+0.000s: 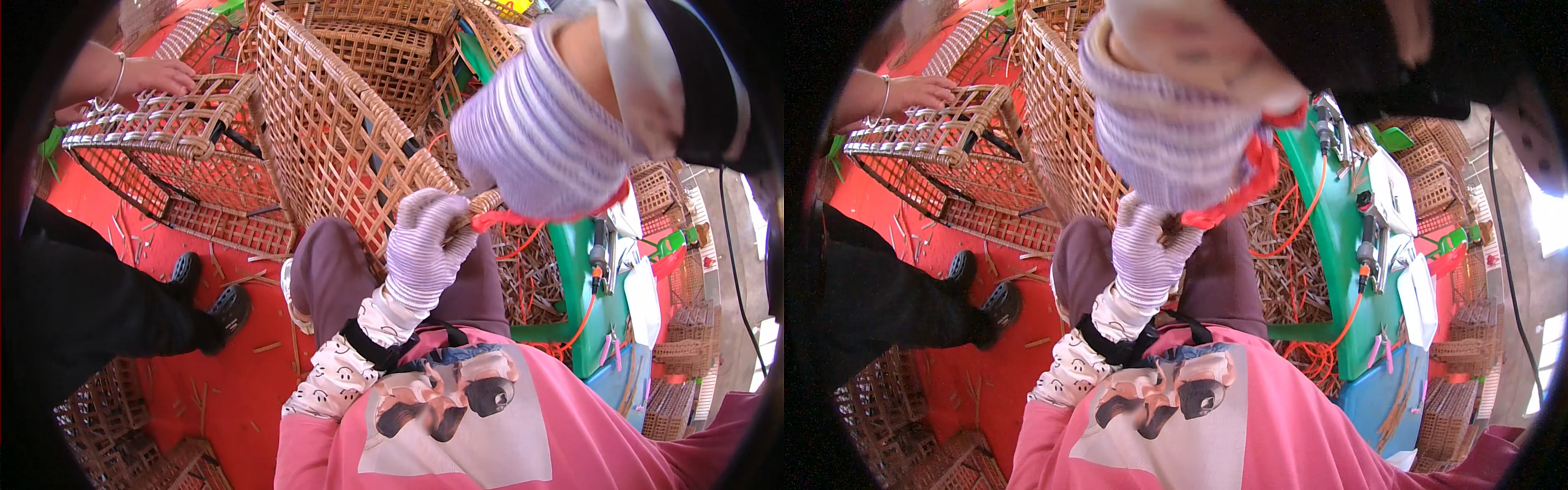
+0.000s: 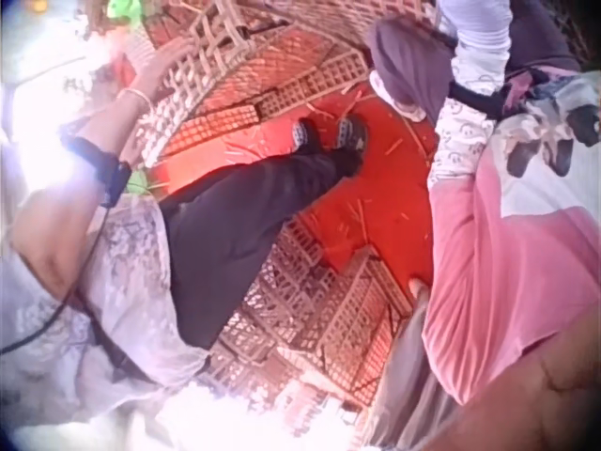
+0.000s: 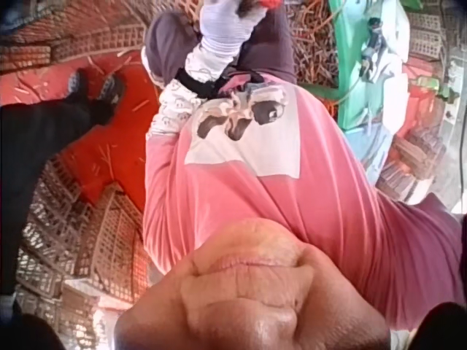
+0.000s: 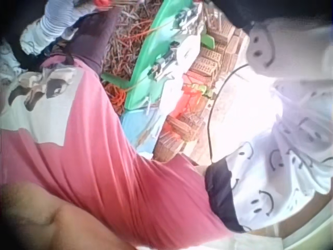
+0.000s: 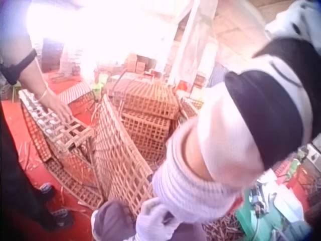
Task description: The recorder uses pliers to cut and trim plastic or rattan weaving material on a furniture frame while a helper assists.
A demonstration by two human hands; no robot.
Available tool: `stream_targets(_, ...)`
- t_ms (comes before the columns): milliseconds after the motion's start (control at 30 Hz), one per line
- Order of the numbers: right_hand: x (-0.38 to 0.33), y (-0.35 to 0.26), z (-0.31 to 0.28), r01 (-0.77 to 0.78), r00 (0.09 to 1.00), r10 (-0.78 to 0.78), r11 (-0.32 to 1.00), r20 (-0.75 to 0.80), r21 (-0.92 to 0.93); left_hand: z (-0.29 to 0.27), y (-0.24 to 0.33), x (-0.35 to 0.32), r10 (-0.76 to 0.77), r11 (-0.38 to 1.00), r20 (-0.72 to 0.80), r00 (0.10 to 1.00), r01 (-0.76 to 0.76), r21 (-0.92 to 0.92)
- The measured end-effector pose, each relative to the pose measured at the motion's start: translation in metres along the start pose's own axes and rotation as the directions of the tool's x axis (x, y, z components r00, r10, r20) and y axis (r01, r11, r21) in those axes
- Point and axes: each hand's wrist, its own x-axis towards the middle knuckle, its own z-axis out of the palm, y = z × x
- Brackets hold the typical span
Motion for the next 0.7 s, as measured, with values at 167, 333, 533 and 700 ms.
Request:
stream_targets(167,0.009,-0.017,0.022,-0.052,0.98,0.038,0.996,-0.193,-0.066,0.009,-0.008,0.013,-0.198,0.979,-0.185,0.962,0.184,-0.088)
stream_targets(333,0.021,-0.029,0.102,-0.272,0.788,0.2,0.962,-0.582,-0.038,-0.006,0.009,0.014,-0.028,0.995,-0.106,0.994,0.037,0.088)
stream_targets(533,0.017,0.004,0.124,-0.042,0.918,0.178,0.933,-0.355,0.358,-0.001,0.014,0.0,0.049,0.995,-0.045,0.998,-0.045,0.088)
stream_targets(700,0.018,0.018,0.141,0.033,0.949,0.15,0.828,-0.278,0.56,-0.004,0.023,-0.007,-0.054,0.986,-0.008,0.998,0.055,0.158)
